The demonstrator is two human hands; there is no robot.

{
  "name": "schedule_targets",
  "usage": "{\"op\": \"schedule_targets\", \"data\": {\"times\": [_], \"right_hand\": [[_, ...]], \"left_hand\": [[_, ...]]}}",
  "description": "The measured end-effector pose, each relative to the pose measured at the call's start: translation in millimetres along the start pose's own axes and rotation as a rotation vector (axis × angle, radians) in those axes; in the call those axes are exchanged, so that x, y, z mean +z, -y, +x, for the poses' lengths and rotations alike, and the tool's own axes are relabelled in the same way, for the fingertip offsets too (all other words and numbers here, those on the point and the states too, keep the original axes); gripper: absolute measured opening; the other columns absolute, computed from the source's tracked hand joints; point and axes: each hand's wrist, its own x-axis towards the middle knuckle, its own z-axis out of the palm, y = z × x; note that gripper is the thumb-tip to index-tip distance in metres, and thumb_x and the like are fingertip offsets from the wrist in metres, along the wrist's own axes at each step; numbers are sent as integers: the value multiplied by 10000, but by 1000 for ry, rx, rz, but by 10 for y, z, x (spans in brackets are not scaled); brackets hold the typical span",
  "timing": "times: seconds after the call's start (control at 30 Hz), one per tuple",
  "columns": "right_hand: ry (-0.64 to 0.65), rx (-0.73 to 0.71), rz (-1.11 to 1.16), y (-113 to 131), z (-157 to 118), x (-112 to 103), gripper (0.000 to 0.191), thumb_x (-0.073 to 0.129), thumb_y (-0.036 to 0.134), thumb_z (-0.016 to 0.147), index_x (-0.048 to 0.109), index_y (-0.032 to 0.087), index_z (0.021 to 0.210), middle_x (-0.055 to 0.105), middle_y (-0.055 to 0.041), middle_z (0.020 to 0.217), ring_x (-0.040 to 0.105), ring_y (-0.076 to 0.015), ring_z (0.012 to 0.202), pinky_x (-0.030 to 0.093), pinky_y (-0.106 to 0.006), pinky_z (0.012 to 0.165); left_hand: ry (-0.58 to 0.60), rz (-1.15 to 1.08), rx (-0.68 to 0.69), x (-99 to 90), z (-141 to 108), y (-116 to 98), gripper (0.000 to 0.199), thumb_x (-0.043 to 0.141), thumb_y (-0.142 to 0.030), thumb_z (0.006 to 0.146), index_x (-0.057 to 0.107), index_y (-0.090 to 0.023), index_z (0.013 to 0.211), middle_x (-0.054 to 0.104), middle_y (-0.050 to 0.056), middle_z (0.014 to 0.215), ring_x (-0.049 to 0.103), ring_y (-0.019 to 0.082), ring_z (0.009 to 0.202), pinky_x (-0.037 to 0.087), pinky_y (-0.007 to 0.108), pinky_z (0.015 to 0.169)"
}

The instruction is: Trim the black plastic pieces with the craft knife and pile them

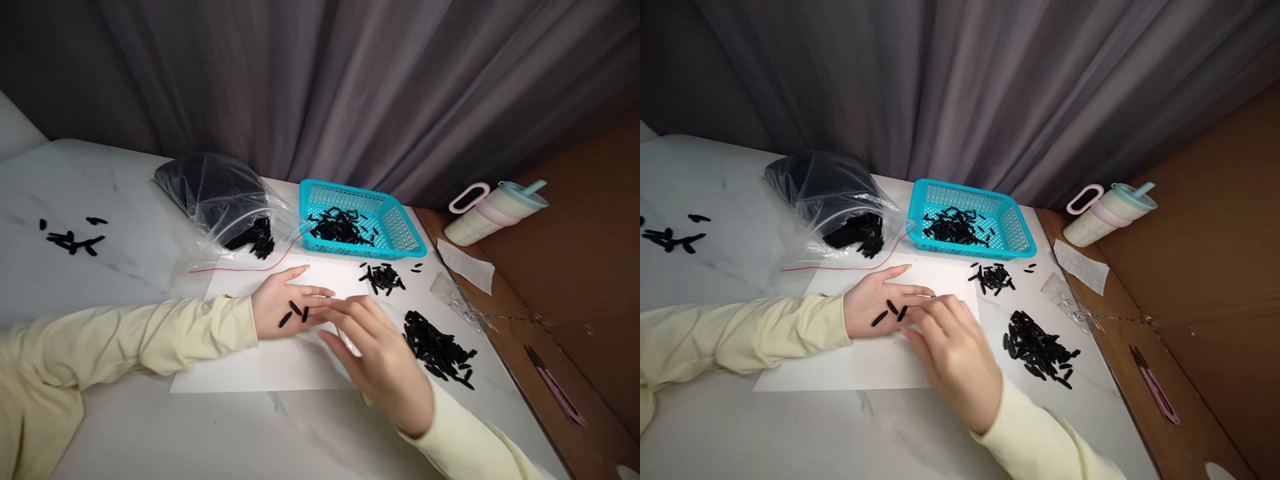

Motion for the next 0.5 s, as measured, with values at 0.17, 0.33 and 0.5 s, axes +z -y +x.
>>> {"op": "schedule_targets", "data": {"times": [0.17,0.33,0.5], "right_hand": [[25,23,65,10,144,356,145,482,167,865,597,106,930,609,-104,854,494,-212,814,464,-367,663],[-89,13,245,-70,-23,316,162,503,63,837,578,134,962,628,-74,895,504,-187,851,449,-354,716],[-183,97,335,-132,-254,188,224,533,11,800,578,160,962,630,-58,896,523,-173,859,443,-338,728]], "left_hand": [[69,37,-39,-52,15,-11,469,352,-483,846,557,-72,944,546,47,648,508,146,563,345,224,488],[28,83,-47,-57,40,40,399,391,-438,847,558,-76,868,556,46,698,527,133,615,413,247,629],[-24,330,-95,-54,53,77,345,527,-423,796,585,-94,883,604,58,833,588,161,744,382,225,555]]}}
